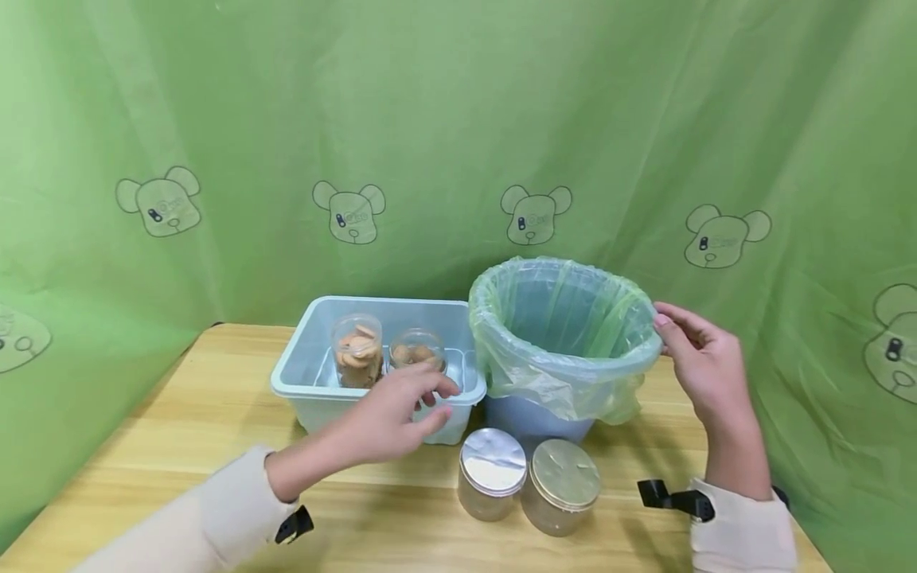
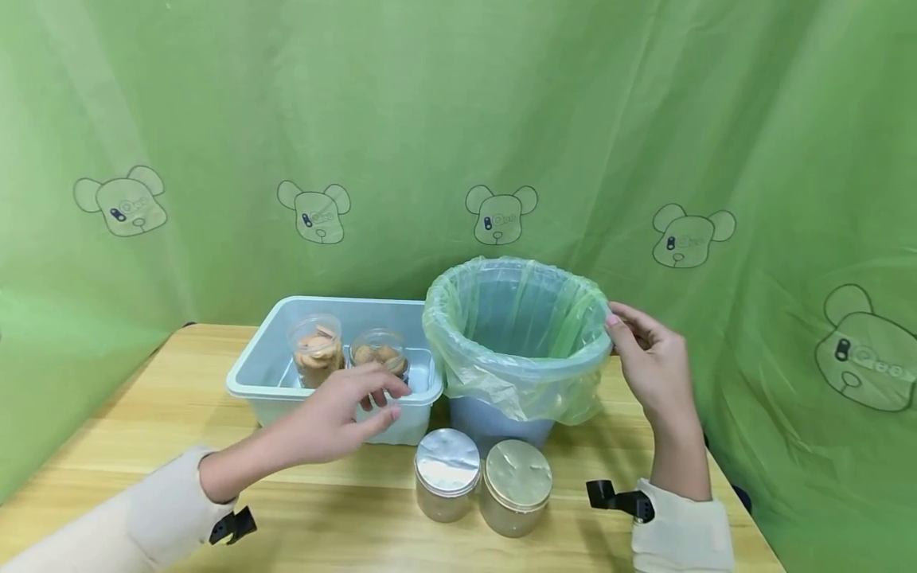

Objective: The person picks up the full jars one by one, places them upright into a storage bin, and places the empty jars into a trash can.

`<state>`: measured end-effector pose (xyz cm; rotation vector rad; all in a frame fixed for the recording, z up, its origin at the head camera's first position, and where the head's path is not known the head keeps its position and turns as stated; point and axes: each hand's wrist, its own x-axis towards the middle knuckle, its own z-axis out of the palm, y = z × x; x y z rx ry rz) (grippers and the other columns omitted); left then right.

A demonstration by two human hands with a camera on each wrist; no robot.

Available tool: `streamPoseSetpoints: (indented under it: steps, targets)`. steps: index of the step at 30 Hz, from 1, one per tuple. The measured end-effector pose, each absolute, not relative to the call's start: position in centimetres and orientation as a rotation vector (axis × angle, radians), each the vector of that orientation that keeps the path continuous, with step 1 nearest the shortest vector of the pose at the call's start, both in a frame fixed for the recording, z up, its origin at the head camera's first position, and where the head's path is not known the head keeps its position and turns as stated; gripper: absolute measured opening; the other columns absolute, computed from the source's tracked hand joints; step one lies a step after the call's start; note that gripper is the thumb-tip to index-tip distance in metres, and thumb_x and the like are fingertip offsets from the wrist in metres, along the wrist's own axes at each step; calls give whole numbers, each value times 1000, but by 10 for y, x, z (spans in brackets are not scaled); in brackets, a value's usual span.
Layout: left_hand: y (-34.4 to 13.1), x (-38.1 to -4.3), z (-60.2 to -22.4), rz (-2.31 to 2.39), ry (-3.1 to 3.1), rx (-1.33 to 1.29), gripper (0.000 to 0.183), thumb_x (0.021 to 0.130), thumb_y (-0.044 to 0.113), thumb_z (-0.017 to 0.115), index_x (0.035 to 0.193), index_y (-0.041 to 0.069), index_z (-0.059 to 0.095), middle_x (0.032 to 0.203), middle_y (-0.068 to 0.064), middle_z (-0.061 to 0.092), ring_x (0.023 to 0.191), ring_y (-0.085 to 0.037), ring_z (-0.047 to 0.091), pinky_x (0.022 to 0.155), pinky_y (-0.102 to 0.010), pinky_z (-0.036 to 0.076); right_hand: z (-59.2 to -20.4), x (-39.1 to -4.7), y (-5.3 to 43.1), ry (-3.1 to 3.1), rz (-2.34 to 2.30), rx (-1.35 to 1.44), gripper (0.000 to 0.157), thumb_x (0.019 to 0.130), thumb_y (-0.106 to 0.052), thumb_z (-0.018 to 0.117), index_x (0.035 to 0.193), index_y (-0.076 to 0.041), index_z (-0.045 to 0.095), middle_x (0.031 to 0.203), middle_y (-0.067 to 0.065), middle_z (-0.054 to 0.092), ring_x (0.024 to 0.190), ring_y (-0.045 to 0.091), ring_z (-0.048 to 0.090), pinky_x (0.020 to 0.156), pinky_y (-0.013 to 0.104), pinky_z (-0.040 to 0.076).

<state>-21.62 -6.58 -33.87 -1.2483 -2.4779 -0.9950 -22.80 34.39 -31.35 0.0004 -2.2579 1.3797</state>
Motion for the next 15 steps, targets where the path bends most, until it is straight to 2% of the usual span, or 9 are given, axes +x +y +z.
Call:
streamPoseSetpoints:
  steps: [9,15]
  targets:
    - [-44,-206,-369,-602,-2442,-1454,26,99,18,66,123,9,66,114,-1,63,101,-13,58,89,-26,52,-314,-233,344,-2229,1427,35,50,103,-33,63,142,-1,59,109,-21,68,86,1,67,75,12,55]
    - [-32,-205,-395,-371,-2395,-1539,37,101,33,62,132,13,62,126,-1,59,103,-15,54,82,-22,49,-315,-230,345,-2244,1414,2,52,103,-36,62,142,-3,59,108,-23,67,85,1,67,75,11,54]
